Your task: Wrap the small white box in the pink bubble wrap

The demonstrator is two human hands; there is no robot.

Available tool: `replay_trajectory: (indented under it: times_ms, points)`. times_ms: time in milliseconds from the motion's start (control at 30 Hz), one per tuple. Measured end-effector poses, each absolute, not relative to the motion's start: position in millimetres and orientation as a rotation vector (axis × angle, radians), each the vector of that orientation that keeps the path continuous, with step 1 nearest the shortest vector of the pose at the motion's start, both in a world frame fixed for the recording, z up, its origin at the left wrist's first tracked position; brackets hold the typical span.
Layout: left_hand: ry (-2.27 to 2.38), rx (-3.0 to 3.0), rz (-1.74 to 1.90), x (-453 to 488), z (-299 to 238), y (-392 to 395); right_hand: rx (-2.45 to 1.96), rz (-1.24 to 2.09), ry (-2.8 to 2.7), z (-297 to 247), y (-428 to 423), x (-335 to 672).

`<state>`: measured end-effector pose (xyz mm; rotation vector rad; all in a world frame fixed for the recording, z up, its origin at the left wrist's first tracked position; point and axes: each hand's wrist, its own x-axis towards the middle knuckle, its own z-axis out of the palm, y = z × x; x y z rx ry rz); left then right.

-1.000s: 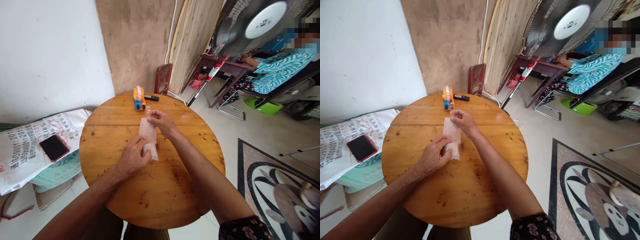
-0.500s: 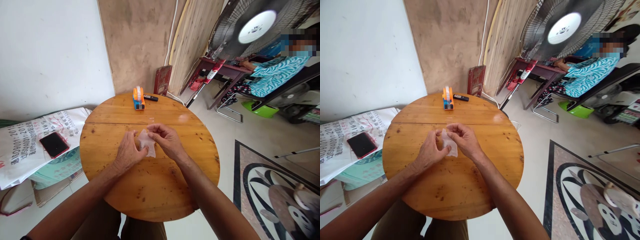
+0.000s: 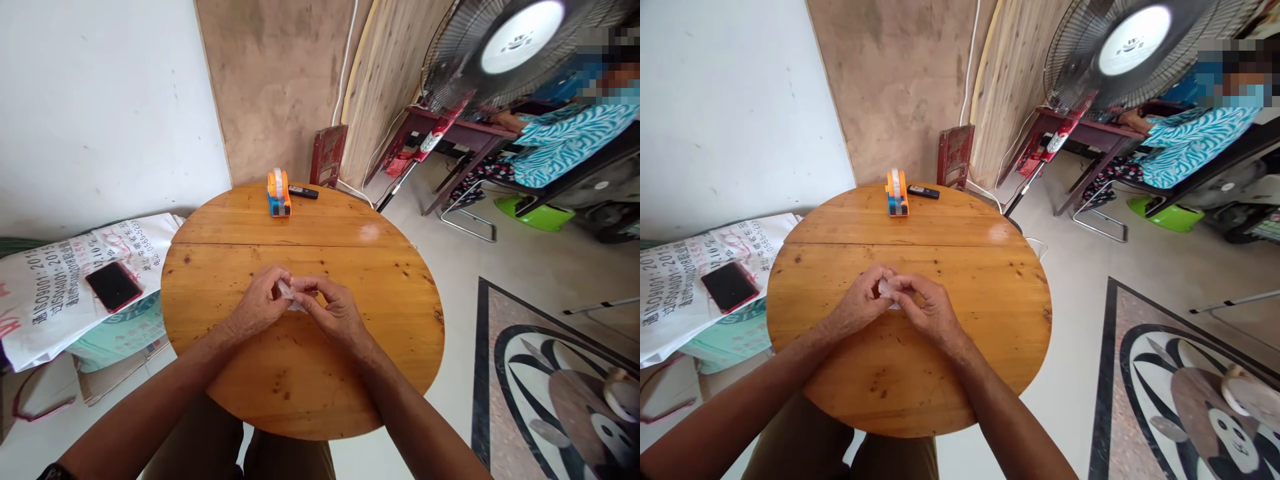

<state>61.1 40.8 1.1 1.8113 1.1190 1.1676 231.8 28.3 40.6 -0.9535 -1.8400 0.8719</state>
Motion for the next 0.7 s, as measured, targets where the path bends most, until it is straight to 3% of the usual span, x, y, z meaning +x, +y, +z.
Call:
replay_trajectory:
  times_ms: [700]
  points:
    - [1.008, 2.041, 0.951, 46.7, 20.3, 34.4, -0.908, 0.892, -1.951, 40.2, 25.2, 235.9]
